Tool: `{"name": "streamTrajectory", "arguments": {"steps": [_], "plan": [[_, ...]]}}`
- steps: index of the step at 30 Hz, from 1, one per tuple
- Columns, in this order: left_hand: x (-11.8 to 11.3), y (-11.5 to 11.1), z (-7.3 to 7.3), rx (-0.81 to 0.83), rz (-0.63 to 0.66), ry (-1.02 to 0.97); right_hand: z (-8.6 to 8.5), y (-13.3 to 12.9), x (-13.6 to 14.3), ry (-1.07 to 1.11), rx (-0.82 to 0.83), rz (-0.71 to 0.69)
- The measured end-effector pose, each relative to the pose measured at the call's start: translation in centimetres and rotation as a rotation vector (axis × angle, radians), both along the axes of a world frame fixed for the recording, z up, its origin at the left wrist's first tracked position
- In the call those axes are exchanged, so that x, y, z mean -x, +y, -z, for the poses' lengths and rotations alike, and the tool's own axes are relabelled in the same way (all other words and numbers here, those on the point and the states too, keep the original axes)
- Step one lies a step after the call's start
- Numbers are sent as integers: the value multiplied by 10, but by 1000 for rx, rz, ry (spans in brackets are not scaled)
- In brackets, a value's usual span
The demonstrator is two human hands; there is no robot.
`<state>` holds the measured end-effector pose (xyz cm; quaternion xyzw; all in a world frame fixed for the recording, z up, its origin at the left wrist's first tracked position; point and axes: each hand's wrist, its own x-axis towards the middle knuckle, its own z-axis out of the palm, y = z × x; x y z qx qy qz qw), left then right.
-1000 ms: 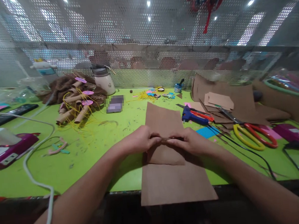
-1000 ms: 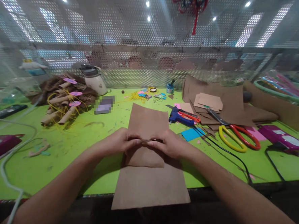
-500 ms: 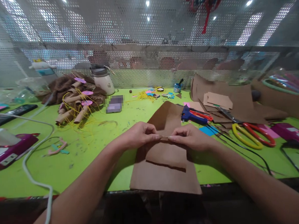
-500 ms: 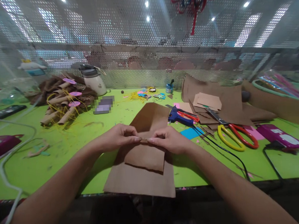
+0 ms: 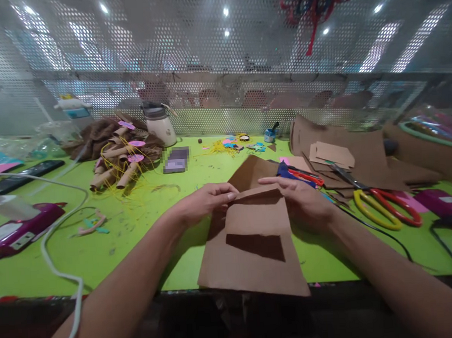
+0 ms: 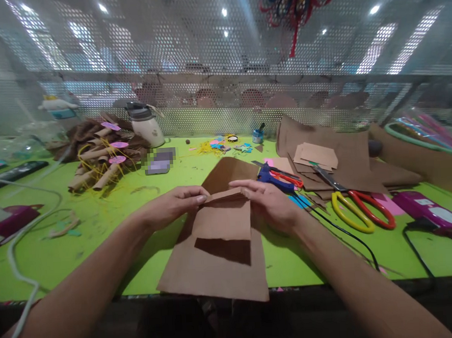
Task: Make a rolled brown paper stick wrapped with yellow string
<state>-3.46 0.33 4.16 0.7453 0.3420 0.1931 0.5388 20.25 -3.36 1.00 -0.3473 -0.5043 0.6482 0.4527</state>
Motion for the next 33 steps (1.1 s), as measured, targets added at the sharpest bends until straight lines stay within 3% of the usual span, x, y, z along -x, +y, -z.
{"name": "streamTrajectory", "arguments": {"steps": [5, 10, 12, 17, 22, 28, 33], "plan": [[2, -2, -3, -51, 98, 27, -5, -9, 10, -257, -254, -135], [-2, -4, -2, -2, 160, 32, -13, -14, 16, -376, -572, -70], [-3, -5, -1, 3, 173, 51, -14, -16, 17, -352, -574, -20], [-7, -5, 7, 43, 151, 49, -13, -14, 14, -311, -337, 66], [-11, -4, 11, 10, 44, 16, -18, -7, 1, -482, -288, -74], [-13, 0, 11, -159, -89, 194, -22, -4, 1, -881, -554, -320], [-13, 4, 19, -330, -43, 233, -2, 0, 15, -1084, -686, -266]]}}
